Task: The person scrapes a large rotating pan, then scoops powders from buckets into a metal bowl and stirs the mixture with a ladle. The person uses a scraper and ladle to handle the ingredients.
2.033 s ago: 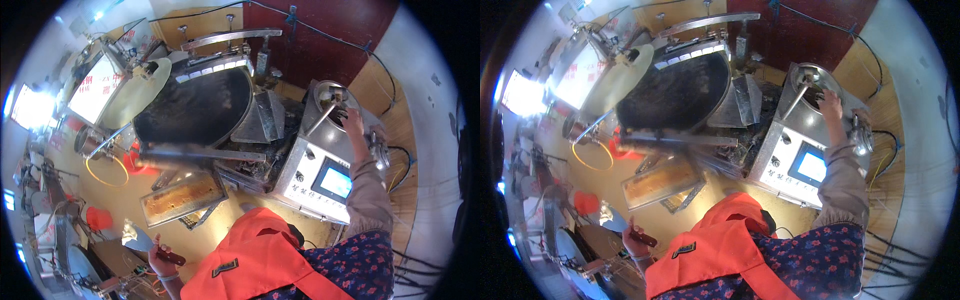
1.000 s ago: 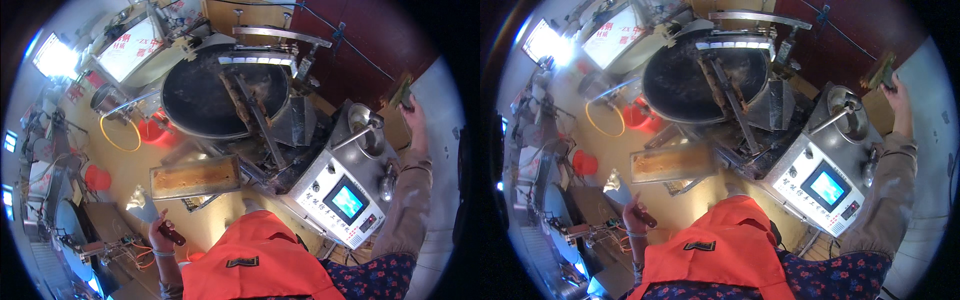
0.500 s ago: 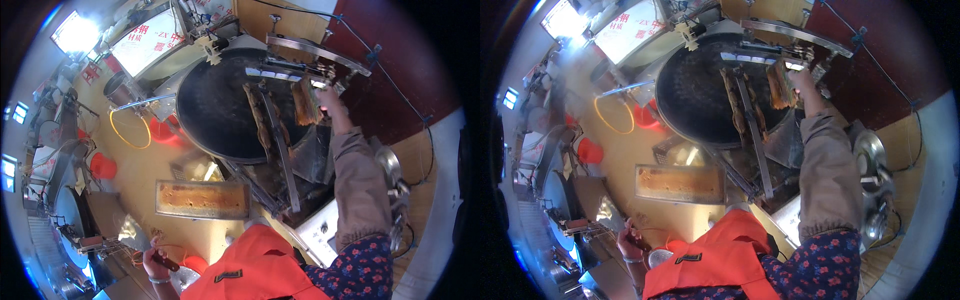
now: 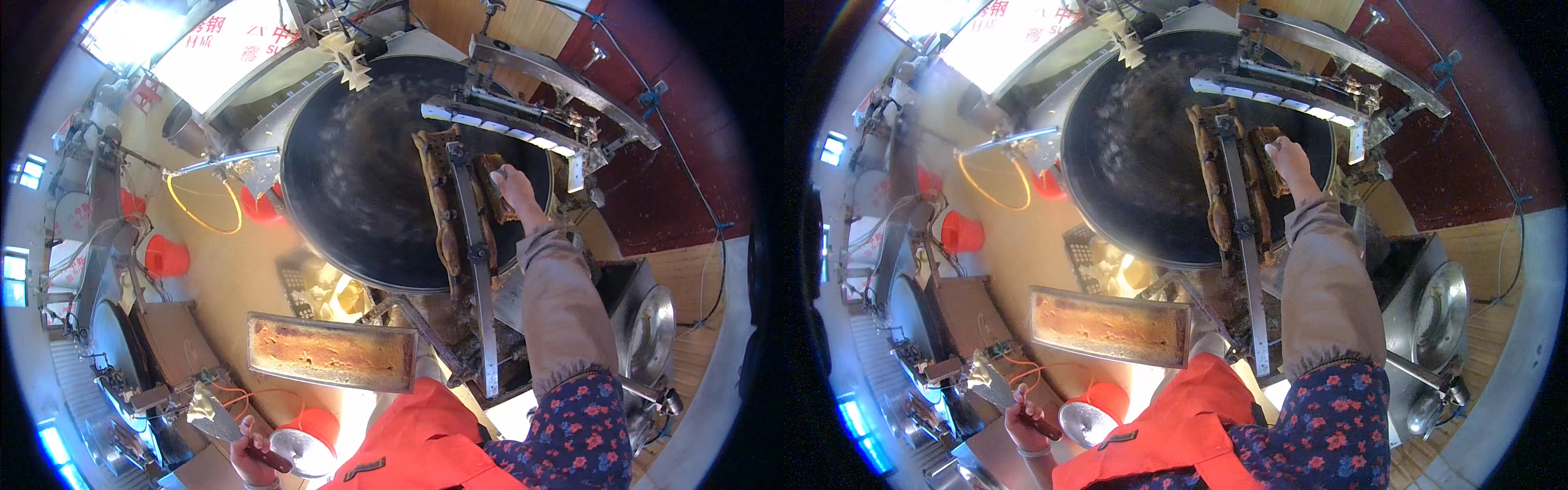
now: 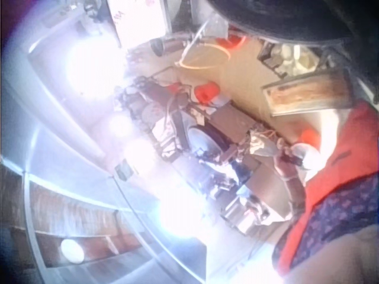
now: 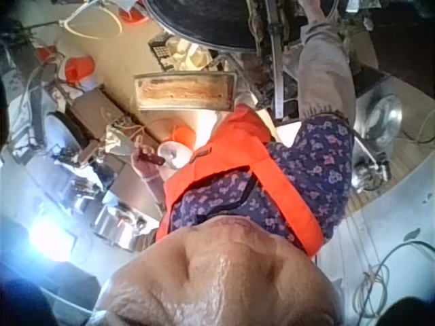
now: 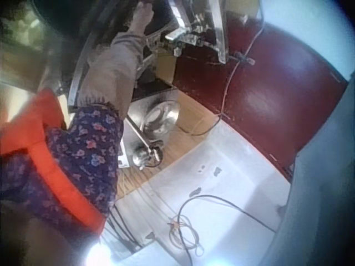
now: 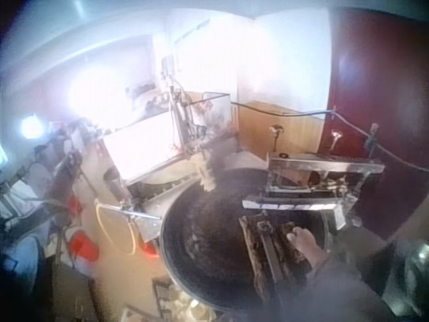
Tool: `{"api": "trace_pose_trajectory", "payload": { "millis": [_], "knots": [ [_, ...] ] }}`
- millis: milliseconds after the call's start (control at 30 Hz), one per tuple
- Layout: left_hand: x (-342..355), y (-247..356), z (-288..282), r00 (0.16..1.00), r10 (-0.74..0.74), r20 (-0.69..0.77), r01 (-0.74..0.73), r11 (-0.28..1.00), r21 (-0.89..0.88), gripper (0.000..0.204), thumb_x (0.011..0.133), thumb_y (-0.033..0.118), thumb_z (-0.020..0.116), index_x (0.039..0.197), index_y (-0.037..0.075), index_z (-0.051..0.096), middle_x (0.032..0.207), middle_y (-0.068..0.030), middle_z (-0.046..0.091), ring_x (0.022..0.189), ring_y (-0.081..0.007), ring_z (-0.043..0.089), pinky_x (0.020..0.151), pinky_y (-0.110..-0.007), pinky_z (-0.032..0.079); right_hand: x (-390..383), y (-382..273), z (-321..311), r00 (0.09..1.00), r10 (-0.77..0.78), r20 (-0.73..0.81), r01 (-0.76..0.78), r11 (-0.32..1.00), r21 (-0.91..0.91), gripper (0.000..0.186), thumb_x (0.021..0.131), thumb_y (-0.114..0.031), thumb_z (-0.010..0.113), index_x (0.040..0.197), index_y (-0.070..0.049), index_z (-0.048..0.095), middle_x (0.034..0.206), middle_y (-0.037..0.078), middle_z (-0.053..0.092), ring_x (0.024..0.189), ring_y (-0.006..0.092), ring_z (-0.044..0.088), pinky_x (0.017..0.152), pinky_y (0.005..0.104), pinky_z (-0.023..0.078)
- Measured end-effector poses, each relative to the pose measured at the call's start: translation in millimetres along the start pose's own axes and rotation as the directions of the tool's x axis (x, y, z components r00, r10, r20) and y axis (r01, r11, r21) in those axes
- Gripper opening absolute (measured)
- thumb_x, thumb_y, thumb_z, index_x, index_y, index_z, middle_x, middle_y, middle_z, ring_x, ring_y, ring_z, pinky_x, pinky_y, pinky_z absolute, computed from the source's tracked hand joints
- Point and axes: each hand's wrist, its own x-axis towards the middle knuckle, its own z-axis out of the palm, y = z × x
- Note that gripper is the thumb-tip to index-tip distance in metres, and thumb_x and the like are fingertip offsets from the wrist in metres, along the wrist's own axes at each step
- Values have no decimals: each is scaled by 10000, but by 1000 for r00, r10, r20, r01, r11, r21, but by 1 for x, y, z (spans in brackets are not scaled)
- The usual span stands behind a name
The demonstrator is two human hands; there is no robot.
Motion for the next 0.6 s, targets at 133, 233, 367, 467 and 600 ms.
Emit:
{"api": "trace_pose_trajectory", "payload": {
  "millis": [133, 233, 367, 467, 600],
  "knots": [
    [5, 7, 3, 996, 79, -29, -79, 997, 7, 281, 789, 120, 473, 1012, -47, 509, 1033, -112, 581, 542, -105, 500, 464, -232, 420, -7, -1, 6, 996, -75, -47, 75, 997, -8, 374, 833, -320, 570, 1083, -42, 560, 954, 210, 618, 921, 371, 580, 775, 428, 449],
    [5, 13, -2, 995, 100, -11, -100, 995, -1, 259, 784, 109, 478, 998, -35, 495, 1065, -120, 570, 545, -102, 500, 464, -229, 419, -9, 0, 10, 997, -63, -48, 64, 998, 28, 380, 822, -314, 590, 1078, -35, 558, 934, 212, 619, 911, 369, 584, 769, 426, 451],
    [5, 18, -7, 991, 133, -18, -133, 991, -5, 258, 783, 100, 478, 1013, -16, 470, 1105, -125, 549, 544, -100, 500, 467, -223, 424, -10, 2, 13, 996, -65, -58, 63, 998, -28, 410, 823, -363, 591, 1068, -36, 557, 938, 211, 618, 908, 373, 583, 765, 423, 452],
    [2, 20, -8, 989, 144, -35, -145, 989, -23, 221, 776, 97, 471, 965, -14, 499, 1061, -122, 562, 544, -97, 495, 465, -221, 424, -13, 3, 14, 993, -103, -51, 102, 995, -19, 420, 825, -367, 591, 1053, -17, 553, 927, 214, 618, 894, 382, 582, 757, 426, 452],
    [-2, 21, -10, 987, 156, -35, -157, 987, -16, 193, 761, 95, 469, 912, -12, 523, 1049, -122, 568, 541, -100, 484, 465, -222, 419, -17, 5, 15, 993, -110, -48, 109, 994, -28, 440, 826, -384, 588, 1041, -2, 549, 917, 215, 619, 892, 380, 584, 752, 424, 453]
  ]
}}
